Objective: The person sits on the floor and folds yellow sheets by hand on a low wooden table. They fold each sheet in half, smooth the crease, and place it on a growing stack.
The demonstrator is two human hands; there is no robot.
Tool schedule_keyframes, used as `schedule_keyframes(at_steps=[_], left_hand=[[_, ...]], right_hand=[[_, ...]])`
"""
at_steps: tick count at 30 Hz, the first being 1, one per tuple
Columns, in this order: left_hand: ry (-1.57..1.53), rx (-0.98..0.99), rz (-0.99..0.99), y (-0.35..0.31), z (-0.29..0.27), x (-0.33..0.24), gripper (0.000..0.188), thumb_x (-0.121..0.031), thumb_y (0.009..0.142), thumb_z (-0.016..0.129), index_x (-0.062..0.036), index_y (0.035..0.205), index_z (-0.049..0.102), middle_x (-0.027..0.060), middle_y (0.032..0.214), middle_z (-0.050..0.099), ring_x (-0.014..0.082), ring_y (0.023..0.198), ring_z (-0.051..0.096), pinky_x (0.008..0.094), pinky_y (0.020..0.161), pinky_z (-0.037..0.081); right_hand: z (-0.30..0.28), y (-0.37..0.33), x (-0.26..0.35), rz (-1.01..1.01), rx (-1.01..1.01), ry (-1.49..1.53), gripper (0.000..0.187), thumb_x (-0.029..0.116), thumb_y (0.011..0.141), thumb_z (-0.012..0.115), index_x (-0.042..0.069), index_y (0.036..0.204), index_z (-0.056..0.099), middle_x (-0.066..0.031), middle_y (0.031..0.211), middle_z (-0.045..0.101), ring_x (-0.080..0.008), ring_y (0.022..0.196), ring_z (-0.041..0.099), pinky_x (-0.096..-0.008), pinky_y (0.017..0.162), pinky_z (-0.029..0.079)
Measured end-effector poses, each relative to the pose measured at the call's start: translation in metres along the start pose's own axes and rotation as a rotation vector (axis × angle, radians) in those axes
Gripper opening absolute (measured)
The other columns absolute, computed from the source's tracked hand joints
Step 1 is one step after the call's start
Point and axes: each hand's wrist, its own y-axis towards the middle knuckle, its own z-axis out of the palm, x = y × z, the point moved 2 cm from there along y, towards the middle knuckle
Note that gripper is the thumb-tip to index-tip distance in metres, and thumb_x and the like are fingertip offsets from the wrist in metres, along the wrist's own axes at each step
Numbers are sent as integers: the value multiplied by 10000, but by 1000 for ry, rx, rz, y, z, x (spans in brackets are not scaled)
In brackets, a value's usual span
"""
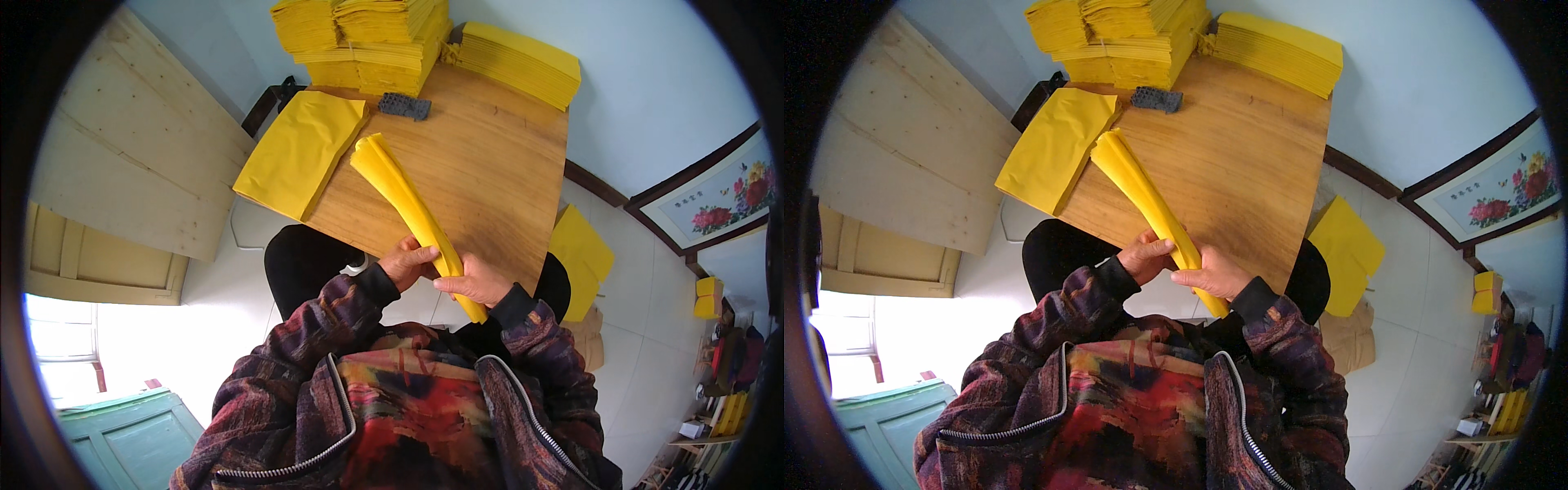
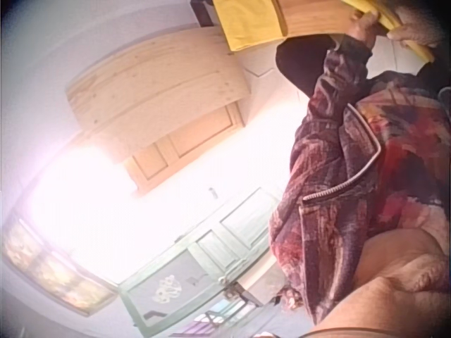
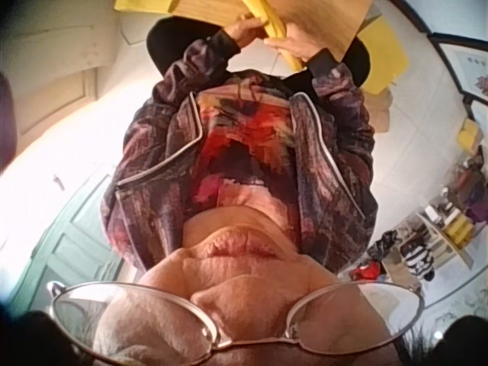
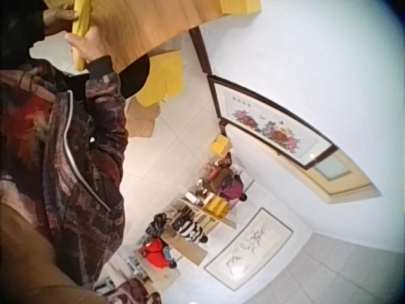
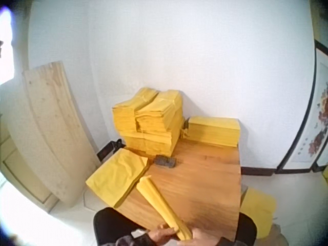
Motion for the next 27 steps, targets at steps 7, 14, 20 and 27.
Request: schedule_keyframes(at_steps=[7, 14, 20, 27], left_hand=[[-17, -106, 24, 6, 3, 2, 342, -247, 924, 634, -48, 1187, 544, 110, 1099, 637, 274, 1003, 631, 435, 880, 524], [-21, -260, 81, 27, 9, 4, 267, -189, 918, 646, -54, 1138, 579, 84, 1084, 645, 226, 982, 634, 385, 883, 524], [-14, -276, 64, 39, 14, 9, 244, -163, 918, 644, -58, 1134, 602, 74, 1084, 650, 210, 994, 628, 382, 904, 514], [-46, -187, -7, 61, 19, 8, 274, -139, 919, 636, -52, 1174, 586, 81, 1118, 648, 222, 1036, 623, 397, 939, 507]], right_hand=[[-1, 2, -1, -131, -126, -97, 456, 354, 790, 755, -8, 983, 557, -53, 785, 573, -147, 688, 569, -306, 624, 482], [-17, 0, 5, -246, -373, -486, 425, 305, 831, 702, -44, 1041, 578, -112, 861, 630, -206, 776, 606, -342, 706, 496], [-43, 1, -1, -138, -358, -474, 374, 302, 915, 551, -69, 918, 600, -232, 726, 620, -342, 679, 636, -429, 620, 483], [-79, 4, -8, -127, -350, -473, 347, 251, 889, 529, -77, 814, 611, -257, 701, 613, -354, 661, 638, -433, 602, 473]])
